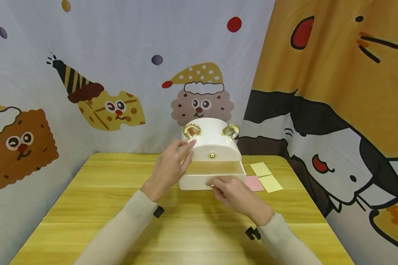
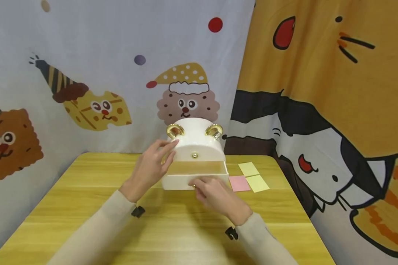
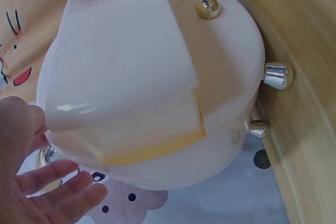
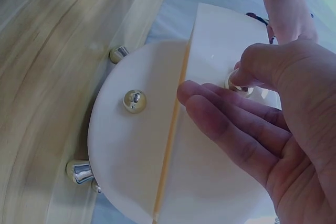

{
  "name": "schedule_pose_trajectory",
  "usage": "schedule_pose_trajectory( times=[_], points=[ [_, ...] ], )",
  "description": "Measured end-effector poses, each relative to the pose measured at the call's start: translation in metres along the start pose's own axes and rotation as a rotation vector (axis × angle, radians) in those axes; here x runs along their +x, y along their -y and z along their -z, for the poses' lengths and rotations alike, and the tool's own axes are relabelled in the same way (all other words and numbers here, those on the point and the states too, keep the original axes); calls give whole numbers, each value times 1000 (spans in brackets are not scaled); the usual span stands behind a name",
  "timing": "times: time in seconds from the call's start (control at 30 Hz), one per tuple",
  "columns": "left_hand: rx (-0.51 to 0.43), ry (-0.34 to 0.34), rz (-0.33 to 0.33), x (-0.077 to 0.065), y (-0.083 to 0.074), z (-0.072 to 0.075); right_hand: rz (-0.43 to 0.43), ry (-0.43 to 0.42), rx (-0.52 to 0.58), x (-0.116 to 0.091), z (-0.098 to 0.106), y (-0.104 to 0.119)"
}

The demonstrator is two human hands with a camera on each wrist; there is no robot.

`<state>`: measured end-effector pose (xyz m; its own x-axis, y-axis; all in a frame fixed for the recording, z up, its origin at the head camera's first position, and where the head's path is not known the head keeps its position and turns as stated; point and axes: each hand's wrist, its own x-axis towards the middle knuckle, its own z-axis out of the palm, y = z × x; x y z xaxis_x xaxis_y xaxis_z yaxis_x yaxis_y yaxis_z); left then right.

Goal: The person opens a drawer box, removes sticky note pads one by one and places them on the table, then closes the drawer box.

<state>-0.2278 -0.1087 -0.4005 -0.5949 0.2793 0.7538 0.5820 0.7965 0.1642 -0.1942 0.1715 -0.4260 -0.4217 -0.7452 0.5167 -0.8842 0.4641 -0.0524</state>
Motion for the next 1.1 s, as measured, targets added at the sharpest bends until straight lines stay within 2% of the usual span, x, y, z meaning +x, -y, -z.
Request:
schedule_pose_trajectory(
  times=[0.47,0.63,1.1],
  points=[
    [40,-7,-4,0,-4,-1,-77,3,-9,8,-8,-8],
    [51,-14,-10,0,-3,-2,-86,-7,17,11,-12,-13],
    [110,15,-18,-3,-3,-5,-187,29,81,17,-20,-23]
  ],
)
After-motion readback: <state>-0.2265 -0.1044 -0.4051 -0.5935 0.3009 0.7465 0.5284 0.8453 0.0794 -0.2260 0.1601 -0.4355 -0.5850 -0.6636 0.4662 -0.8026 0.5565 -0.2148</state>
